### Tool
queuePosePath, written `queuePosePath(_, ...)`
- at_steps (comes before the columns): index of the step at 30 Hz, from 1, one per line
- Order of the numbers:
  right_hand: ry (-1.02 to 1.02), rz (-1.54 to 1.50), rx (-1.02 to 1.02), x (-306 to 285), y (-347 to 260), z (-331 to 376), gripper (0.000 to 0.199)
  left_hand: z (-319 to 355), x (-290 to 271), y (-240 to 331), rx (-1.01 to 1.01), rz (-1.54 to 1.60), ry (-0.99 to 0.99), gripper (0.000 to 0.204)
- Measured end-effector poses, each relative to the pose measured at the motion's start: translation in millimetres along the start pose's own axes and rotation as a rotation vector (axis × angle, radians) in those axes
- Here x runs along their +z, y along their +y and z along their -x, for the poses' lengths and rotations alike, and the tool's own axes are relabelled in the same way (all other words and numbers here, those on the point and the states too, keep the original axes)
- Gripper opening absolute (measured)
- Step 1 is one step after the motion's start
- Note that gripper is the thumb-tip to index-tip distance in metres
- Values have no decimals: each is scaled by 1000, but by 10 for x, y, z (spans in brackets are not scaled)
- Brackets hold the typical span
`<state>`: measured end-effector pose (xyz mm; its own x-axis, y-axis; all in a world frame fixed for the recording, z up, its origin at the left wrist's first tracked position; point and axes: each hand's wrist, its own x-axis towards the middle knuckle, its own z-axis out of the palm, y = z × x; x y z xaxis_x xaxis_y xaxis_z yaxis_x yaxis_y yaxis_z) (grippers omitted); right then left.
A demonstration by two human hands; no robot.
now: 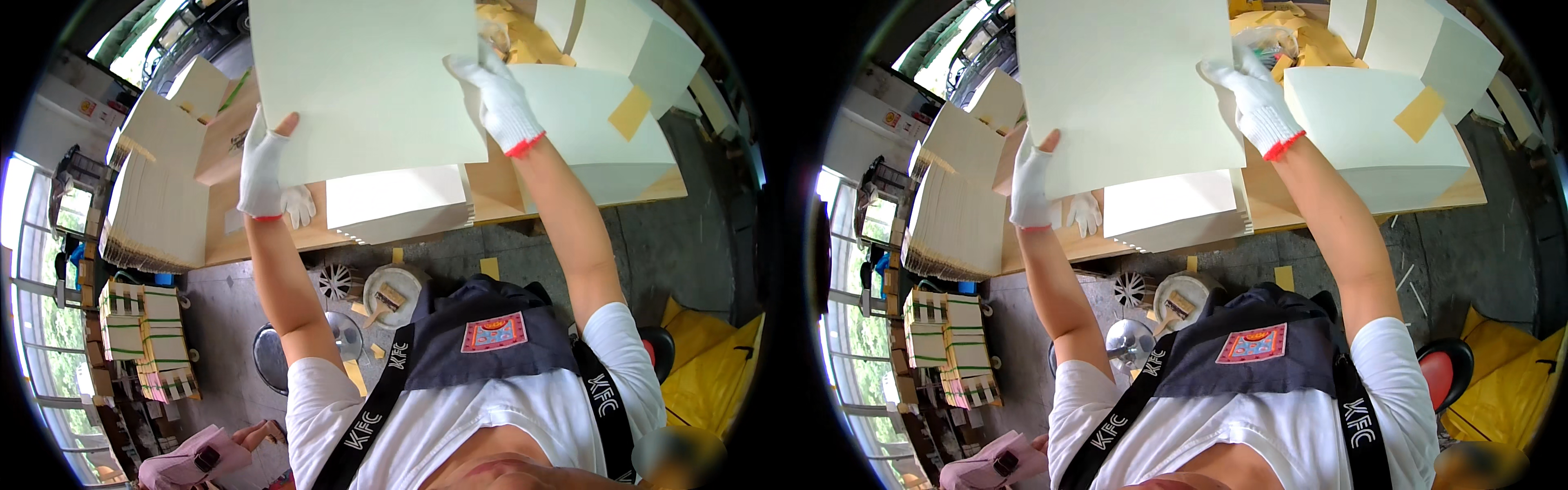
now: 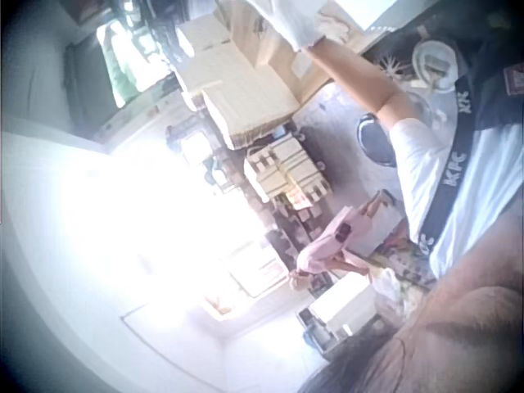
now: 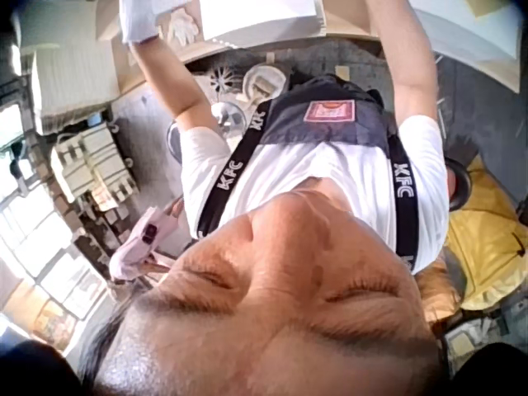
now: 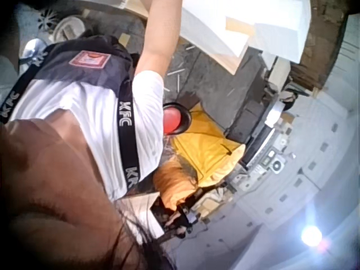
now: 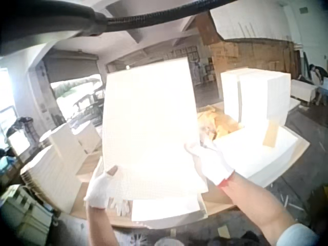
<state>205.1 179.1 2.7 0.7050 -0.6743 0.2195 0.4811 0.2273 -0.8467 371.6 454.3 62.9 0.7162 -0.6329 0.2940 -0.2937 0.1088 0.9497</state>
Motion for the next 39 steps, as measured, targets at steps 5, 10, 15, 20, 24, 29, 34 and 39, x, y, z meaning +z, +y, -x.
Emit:
queuePosePath(5, -6, 423, 181, -856, 1140, -274, 78, -113, -118, -1097, -233, -306, 23, 58)
queuePosePath(10, -98, 1561, 257, -414, 596, 366, 84, 572, -155, -1411, -72, -1287, -63, 57)
queuePosePath(15, -646, 1759, 79, -490, 286, 960, 75, 1051, -246, -998, -64, -1182, -287, 61)
queuePosePath(20, -618, 1713, -348, -518, 500, 1207, 69, 1071, -336, -1210, 45, -1129, -178, 43)
queuePosePath(24, -591, 1724, -545, -576, 593, 1238, 70, 1103, -380, -1293, 129, -1095, -121, 38)
queuePosePath(29, -544, 1738, -640, -594, 639, 1299, 68, 1138, -398, -1258, 125, -1113, -153, 37)
queuePosePath(34, -530, 1717, -627, -684, 710, 1351, 68, 1109, -438, -1238, 98, -1116, -189, 33)
queuePosePath(39, -521, 1666, -604, -698, 747, 1378, 71, 1112, -453, -1260, 253, -1099, -181, 28)
